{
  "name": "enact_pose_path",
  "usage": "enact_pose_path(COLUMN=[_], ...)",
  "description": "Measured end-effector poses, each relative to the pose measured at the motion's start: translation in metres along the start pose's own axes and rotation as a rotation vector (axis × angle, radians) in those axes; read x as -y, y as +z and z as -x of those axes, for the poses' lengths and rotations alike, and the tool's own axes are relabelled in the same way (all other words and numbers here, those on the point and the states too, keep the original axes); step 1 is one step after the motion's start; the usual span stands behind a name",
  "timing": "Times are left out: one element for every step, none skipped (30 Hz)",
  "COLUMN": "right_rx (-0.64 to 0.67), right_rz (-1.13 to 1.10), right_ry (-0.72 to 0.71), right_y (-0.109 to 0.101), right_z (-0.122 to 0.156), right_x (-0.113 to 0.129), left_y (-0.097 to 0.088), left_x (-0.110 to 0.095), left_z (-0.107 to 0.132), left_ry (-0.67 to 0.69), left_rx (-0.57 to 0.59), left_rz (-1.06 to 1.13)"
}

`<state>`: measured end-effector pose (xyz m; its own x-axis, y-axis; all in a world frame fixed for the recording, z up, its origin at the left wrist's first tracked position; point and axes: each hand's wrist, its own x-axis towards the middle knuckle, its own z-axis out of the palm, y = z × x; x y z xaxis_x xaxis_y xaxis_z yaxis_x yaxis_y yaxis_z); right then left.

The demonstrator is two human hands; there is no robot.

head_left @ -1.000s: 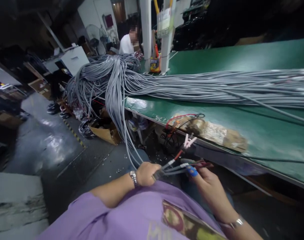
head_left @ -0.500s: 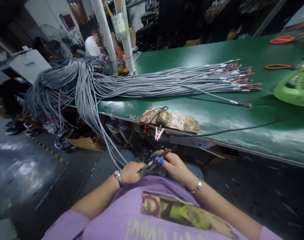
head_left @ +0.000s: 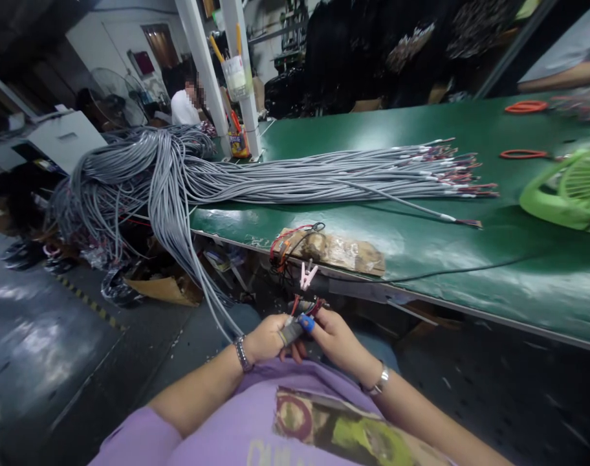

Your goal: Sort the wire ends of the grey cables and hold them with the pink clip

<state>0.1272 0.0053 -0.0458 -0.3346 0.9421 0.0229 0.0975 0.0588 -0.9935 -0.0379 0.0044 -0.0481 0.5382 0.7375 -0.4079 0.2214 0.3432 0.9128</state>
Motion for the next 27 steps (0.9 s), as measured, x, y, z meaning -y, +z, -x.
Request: enact_pose_path(right_rx=[-0.016, -0.038, -0.071, -0.111, -0.151, -0.184, -0.201, -0.193, -0.164, -0.12, -0.076, -0.04, -0.013, -0.003, -0.01, -0.03, -0.058, -0.091, -0.125, -0.158, -0.182, -0.197, -0.203, -0.199, -0.186, -0.164, -0.14], right_rz=[-0.01, -0.023, -0.041, -0.065, -0.09, -0.116, -0.142, -0.169, -0.192, -0.213, -0.231, -0.246, -0.258, -0.269, -0.281, -0.295, -0.312, -0.336, -0.366, -0.4, -0.436, -0.468, -0.487, -0.492, -0.479, -0.451, -0.41], right_ry=[0.011, 0.026, 0.046, 0.07, 0.093, 0.111, 0.122, 0.127, 0.127, 0.126, 0.127, 0.132, 0.14, 0.153, 0.167, 0.185, 0.207, 0.235, 0.268, 0.301, 0.334, 0.36, 0.374, 0.375, 0.365, 0.346, 0.322], right_y=[0.0, 0.001, 0.001, 0.001, 0.002, 0.002, 0.003, 0.004, 0.005, 0.005, 0.006, 0.007, 0.008, 0.009, 0.01, 0.011, 0.011, 0.012, 0.012, 0.013, 0.013, 0.013, 0.013, 0.012, 0.011, 0.009, 0.008], right_z=[-0.001, -0.001, -0.002, -0.002, -0.002, -0.001, -0.001, 0.0, 0.001, 0.001, 0.002, 0.003, 0.003, 0.004, 0.004, 0.004, 0.005, 0.005, 0.006, 0.007, 0.007, 0.008, 0.008, 0.009, 0.009, 0.009, 0.009], right_x=[-0.001, -0.002, -0.003, -0.004, -0.004, -0.004, -0.004, -0.003, -0.001, 0.0, 0.002, 0.004, 0.005, 0.005, 0.005, 0.005, 0.003, 0.002, 0.0, -0.003, -0.005, -0.006, -0.007, -0.007, -0.007, -0.006, -0.005], left_y=[0.001, 0.001, 0.002, 0.003, 0.004, 0.006, 0.007, 0.007, 0.008, 0.009, 0.009, 0.009, 0.008, 0.008, 0.008, 0.008, 0.008, 0.009, 0.01, 0.011, 0.012, 0.013, 0.013, 0.014, 0.015, 0.015, 0.016], left_x=[-0.001, -0.001, -0.001, 0.001, 0.003, 0.005, 0.008, 0.011, 0.013, 0.015, 0.015, 0.015, 0.013, 0.011, 0.009, 0.008, 0.006, 0.005, 0.005, 0.005, 0.005, 0.006, 0.007, 0.008, 0.009, 0.01, 0.011], left_z=[0.0, 0.001, 0.002, 0.003, 0.005, 0.007, 0.008, 0.009, 0.009, 0.009, 0.009, 0.008, 0.007, 0.007, 0.006, 0.006, 0.006, 0.006, 0.007, 0.007, 0.008, 0.008, 0.009, 0.009, 0.01, 0.01, 0.01], left_ry=[-0.006, -0.01, -0.01, -0.008, -0.003, 0.006, 0.019, 0.037, 0.056, 0.075, 0.091, 0.102, 0.108, 0.109, 0.106, 0.104, 0.103, 0.104, 0.104, 0.101, 0.095, 0.086, 0.077, 0.067, 0.058, 0.05, 0.041], left_rx=[-0.024, -0.065, -0.119, -0.176, -0.22, -0.25, -0.272, -0.299, -0.334, -0.368, -0.397, -0.411, -0.402, -0.379, -0.346, -0.32, -0.308, -0.306, -0.314, -0.328, -0.342, -0.357, -0.367, -0.374, -0.376, -0.374, -0.364], left_rz=[0.004, 0.007, 0.012, 0.021, 0.031, 0.048, 0.073, 0.112, 0.163, 0.217, 0.266, 0.298, 0.307, 0.294, 0.266, 0.234, 0.209, 0.19, 0.179, 0.173, 0.17, 0.172, 0.181, 0.197, 0.216, 0.236, 0.254])
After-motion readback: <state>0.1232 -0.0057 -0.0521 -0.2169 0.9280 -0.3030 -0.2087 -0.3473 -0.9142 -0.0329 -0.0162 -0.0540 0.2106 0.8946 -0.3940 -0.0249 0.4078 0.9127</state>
